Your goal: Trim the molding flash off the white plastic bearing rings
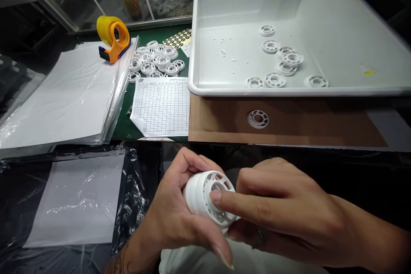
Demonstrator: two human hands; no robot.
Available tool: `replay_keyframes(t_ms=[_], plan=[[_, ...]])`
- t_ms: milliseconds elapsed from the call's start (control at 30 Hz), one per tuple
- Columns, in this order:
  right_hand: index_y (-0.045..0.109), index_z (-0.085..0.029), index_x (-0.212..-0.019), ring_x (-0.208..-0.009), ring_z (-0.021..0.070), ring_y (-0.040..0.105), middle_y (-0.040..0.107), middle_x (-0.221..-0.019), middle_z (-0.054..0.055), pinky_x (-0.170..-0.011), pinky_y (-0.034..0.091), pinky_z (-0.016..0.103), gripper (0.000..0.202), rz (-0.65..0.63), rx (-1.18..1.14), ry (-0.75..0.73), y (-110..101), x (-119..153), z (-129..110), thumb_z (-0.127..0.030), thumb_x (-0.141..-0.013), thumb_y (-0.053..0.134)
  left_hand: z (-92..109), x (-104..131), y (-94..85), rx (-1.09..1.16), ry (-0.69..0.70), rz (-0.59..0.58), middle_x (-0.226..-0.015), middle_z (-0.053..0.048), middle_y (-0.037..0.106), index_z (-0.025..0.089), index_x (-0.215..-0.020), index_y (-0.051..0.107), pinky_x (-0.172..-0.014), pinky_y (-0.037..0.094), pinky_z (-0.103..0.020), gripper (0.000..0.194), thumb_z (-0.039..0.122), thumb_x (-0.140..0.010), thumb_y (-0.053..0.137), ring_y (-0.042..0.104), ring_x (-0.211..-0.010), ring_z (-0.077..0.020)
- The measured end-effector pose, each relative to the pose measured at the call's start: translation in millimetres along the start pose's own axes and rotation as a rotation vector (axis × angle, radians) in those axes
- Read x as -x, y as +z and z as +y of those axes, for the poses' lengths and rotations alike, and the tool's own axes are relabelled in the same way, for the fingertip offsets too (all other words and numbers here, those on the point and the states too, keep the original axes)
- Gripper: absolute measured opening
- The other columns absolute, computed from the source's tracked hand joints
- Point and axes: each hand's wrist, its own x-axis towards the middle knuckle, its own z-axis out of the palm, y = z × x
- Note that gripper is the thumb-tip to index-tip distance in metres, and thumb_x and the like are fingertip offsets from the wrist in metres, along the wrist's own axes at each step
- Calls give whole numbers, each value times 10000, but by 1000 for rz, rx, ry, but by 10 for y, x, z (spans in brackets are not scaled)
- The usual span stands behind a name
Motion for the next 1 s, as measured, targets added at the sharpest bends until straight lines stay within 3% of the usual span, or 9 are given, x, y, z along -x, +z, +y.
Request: replay_keyframes(t_ms=[133, 333, 467, 567, 667, 800, 1000], plan=[[670, -93, -1315, -688, 87, 578, 619, -834, -3, -624, 415, 227, 248, 46, -84, -2, 50, 29, 15, -259, -1199, 526, -7, -1, 6, -8, 25, -12, -1076, -51, 750, 226, -1082, 591, -716, 628, -252, 605, 532, -693, 940, 724, -795, -146], [714, -136, -1199, -639, 80, 512, 555, -795, -19, -595, 392, 219, 251, 92, -157, 46, 2, 43, -4, -304, -1201, 527, -6, -10, 19, -45, 86, -35, -1101, -50, 742, 238, -1111, 591, -775, 600, -236, 578, 528, -732, 918, 709, -881, -148], [609, -143, -1463, -779, 125, 579, 588, -898, 21, -647, 488, 216, 448, -13, -187, 205, -115, -5, -63, -451, -1229, 383, 20, -14, 36, -79, 127, -59, -1104, -38, 733, 247, -1161, 583, -833, 587, -246, 567, 507, -767, 898, 717, -936, -158], [533, -209, -1583, -973, 174, 600, 644, -1007, 47, -763, 558, 251, 416, -29, -202, 236, -128, -28, -101, -344, -1230, 358, 32, -20, 55, -156, 197, -83, -1064, -34, 746, 247, -1197, 574, -805, 555, -193, 529, 493, -816, 848, 723, -968, -156], [513, -225, -1607, -1111, 191, 626, 647, -1205, 75, -853, 599, 273, 425, -25, -247, 253, -86, -35, -129, -269, -1188, 457, 37, -13, 67, -209, 240, -77, -1098, -41, 749, 244, -1216, 590, -779, 553, -180, 507, 459, -830, 837, 733, -970, -155], [534, -262, -1587, -1002, 162, 725, 568, -1374, 75, -835, 650, 258, 444, -59, -279, 352, -51, -31, -151, -262, -1144, 555, 53, 28, 67, -230, 256, -84, -1057, -27, 757, 254, -1241, 597, -744, 563, -191, 500, 431, -841, 840, 724, -866, -135], [585, -197, -1528, -1187, 198, 688, 607, -1392, 99, -927, 634, 242, 393, -43, -207, 308, -64, -50, -148, -258, -1142, 542, 58, 37, 62, -275, 251, -70, -1037, -27, 748, 261, -1236, 601, -714, 551, -190, 501, 465, -845, 837, 706, -860, -141]])
